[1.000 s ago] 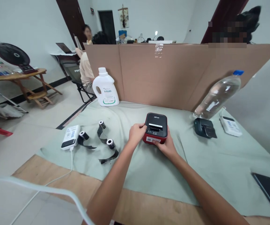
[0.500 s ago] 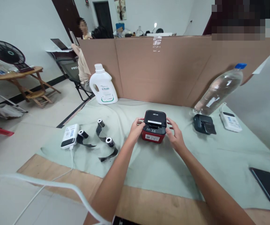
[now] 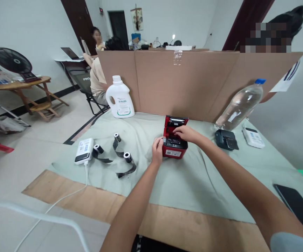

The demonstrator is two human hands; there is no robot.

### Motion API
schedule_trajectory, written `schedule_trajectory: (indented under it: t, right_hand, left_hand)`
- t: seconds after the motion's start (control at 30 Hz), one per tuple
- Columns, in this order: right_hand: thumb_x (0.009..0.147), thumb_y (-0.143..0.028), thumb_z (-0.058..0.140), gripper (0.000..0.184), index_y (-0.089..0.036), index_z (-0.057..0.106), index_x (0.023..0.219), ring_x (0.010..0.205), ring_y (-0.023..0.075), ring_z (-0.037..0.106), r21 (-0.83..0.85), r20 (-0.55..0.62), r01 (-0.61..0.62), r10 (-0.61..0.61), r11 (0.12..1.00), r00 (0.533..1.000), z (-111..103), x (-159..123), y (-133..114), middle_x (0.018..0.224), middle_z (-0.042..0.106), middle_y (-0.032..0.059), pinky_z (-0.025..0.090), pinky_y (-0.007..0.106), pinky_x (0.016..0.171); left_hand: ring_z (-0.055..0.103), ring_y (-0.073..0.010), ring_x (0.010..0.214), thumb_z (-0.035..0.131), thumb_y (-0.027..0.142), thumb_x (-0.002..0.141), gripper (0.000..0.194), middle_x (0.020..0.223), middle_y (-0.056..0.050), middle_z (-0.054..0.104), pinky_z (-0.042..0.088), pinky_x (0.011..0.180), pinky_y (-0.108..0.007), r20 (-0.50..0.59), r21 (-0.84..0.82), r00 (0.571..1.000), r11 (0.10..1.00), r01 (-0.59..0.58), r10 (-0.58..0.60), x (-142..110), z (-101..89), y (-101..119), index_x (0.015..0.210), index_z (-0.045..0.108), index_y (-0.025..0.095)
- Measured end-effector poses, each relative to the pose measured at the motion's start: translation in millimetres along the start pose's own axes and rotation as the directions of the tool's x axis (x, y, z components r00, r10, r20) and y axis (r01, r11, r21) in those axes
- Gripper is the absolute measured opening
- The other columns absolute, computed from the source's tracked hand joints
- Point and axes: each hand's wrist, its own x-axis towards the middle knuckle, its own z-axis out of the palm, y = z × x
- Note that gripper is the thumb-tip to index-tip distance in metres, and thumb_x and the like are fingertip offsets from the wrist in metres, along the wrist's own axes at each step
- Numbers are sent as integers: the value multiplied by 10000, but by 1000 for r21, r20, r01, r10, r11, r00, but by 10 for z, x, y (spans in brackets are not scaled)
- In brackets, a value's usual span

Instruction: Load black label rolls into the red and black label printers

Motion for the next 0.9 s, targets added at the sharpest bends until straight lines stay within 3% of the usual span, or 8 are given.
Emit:
schedule_trajectory:
  t: [0.13,0.33,0.43,0.53,0.63,0.7,0.77,0.9]
  right_hand:
    - [894,-151,604,322,-165,775,1167,1076,273,709,-256,275,9,64,967,959,-26,213,-147,1172,773,128,520,303,854]
    - [859,-186,673,237,-132,759,1073,932,274,721,-343,312,-54,168,938,935,-49,244,-266,1068,769,148,488,289,684]
    - [888,-172,645,226,-128,708,1101,962,241,706,-263,205,-70,126,962,971,-170,93,-290,1129,750,139,479,269,702]
    - [914,-214,621,189,-156,686,1083,934,215,690,-84,4,-9,9,996,1000,-333,-75,-449,1075,753,95,475,268,741]
    - [952,-319,583,229,-188,685,1110,890,197,675,91,-221,105,-83,990,972,-441,-61,-815,1042,755,55,480,281,778]
    - [951,-346,580,254,-198,687,1127,865,188,667,149,-284,142,-96,978,954,-424,122,-1128,1039,758,48,480,282,778]
    - [930,-336,607,245,-190,698,1105,869,192,667,120,-263,134,-99,984,960,-309,441,-1437,1036,762,62,476,277,776]
    - [922,-303,614,238,-158,719,1080,1012,246,691,-79,-63,62,-67,995,996,181,1253,-1899,1114,762,131,483,277,803]
  left_hand:
    - [621,-219,1026,525,445,1004,356,1072,-84,668,482,949,-333,13,30,1000,999,-14,13,15,-8,-6,1093,748,182]
    - [626,-218,1030,538,414,995,324,1055,-77,665,483,956,-326,10,20,1000,1000,-7,7,11,9,15,1080,755,190]
    - [634,-215,1012,541,416,988,321,1055,-77,674,490,945,-323,-3,26,1000,1000,2,-2,15,20,34,1064,760,192]
    - [635,-212,999,561,415,966,311,1025,-73,678,494,945,-325,-17,20,1000,1000,6,-6,24,40,25,1034,760,186]
    - [633,-212,953,583,403,937,287,971,-67,681,512,897,-331,-28,-28,998,998,53,-53,34,62,24,996,750,177]
    - [631,-210,941,581,388,933,269,967,-64,684,516,884,-331,-28,-44,997,996,77,-78,37,68,45,990,744,183]
    - [629,-205,946,581,383,933,252,984,-61,681,512,901,-332,-29,-32,997,997,67,-68,36,69,66,978,739,193]
    - [628,-219,894,646,445,911,271,903,-63,667,529,839,-347,-55,-50,989,989,138,-141,28,92,12,853,677,183]
